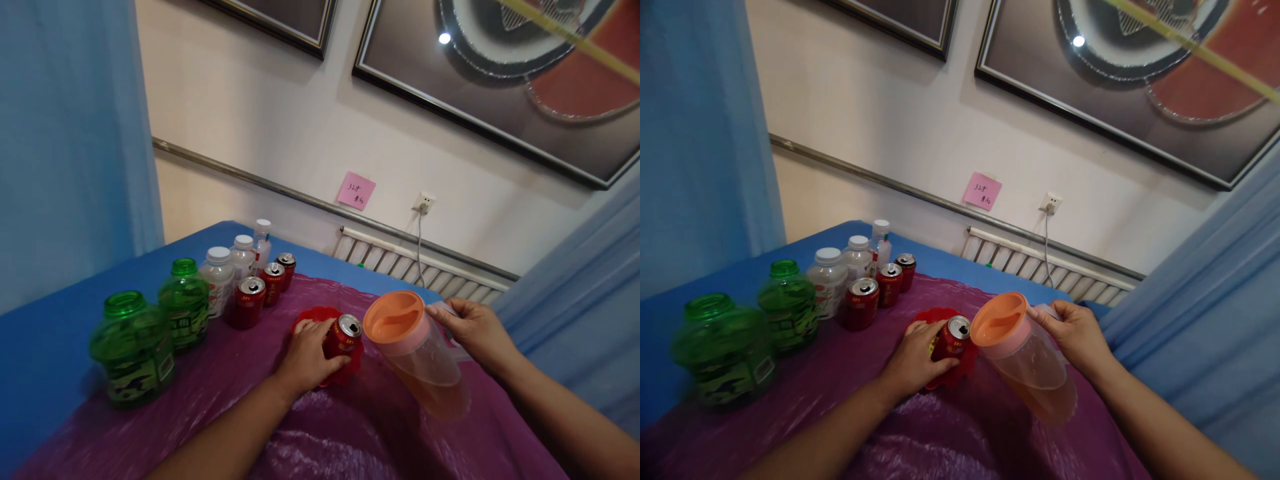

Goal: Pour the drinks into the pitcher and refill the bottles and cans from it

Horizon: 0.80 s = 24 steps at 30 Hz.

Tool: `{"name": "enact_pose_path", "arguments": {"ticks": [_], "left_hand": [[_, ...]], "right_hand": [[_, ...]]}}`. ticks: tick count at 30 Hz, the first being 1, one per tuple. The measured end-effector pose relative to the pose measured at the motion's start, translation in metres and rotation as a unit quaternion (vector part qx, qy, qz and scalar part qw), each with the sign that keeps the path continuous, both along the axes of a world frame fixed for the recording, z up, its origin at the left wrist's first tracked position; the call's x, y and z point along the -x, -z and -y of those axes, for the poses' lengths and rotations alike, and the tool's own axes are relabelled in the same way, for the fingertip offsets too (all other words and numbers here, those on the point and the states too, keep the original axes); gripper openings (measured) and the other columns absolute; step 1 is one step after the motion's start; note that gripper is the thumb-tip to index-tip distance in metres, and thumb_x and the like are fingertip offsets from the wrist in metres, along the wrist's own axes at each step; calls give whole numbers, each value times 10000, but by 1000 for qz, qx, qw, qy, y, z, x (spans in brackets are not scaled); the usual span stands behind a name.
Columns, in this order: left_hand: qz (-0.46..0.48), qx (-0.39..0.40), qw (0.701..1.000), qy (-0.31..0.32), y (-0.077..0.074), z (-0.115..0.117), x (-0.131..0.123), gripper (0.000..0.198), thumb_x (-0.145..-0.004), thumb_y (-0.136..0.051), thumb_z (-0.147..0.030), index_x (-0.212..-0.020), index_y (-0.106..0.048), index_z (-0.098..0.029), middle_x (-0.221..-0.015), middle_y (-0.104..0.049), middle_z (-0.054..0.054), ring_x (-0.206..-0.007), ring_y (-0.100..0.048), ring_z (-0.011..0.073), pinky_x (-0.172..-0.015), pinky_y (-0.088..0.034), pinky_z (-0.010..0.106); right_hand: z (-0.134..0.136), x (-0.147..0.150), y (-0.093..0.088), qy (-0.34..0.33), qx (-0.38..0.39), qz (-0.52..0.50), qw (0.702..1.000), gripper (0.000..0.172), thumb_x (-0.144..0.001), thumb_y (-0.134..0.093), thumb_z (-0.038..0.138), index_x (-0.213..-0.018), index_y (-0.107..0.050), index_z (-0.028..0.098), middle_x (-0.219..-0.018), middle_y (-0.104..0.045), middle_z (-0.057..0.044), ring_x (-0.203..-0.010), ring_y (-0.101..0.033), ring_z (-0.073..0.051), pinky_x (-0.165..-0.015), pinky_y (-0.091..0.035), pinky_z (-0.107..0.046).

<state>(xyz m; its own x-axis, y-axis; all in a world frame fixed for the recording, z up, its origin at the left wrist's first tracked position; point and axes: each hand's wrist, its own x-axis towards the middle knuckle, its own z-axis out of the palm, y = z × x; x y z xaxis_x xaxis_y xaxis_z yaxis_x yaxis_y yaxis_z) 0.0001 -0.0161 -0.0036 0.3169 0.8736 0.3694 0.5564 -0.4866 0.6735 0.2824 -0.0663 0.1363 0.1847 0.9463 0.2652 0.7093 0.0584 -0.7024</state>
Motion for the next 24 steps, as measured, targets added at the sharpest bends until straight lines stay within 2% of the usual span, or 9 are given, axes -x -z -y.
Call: {"name": "enact_pose_path", "arguments": {"ticks": [10,16,24], "left_hand": [[-7,1,1000,-5,3,-1,0,667,-652,-867,-381,-1257,-617,-250,-1277,-703,79,-1164,-616,332,-1100,-332,499],[3,4,1000,14,-1,1,0,661,-653,-877,-350,-1258,-627,-256,-1223,-724,55,-1126,-626,306,-1086,-338,486],[0,5,1000,5,-1,1,1,662,-645,-875,-371,-1246,-626,-254,-1234,-720,68,-1119,-627,316,-1081,-346,495]], "right_hand": [[-1,-1,0,4,11,3,1000,588,-725,-674,738,-527,-486,217,-507,-441,30,-510,-368,-113,-478,-295,-260],[-1,1,1,4,8,2,1000,587,-724,-666,745,-534,-486,219,-501,-454,29,-505,-378,-116,-473,-300,-259],[-1,1,1,-1,3,7,1000,587,-735,-670,737,-531,-489,217,-497,-456,28,-499,-377,-114,-465,-290,-255]]}}
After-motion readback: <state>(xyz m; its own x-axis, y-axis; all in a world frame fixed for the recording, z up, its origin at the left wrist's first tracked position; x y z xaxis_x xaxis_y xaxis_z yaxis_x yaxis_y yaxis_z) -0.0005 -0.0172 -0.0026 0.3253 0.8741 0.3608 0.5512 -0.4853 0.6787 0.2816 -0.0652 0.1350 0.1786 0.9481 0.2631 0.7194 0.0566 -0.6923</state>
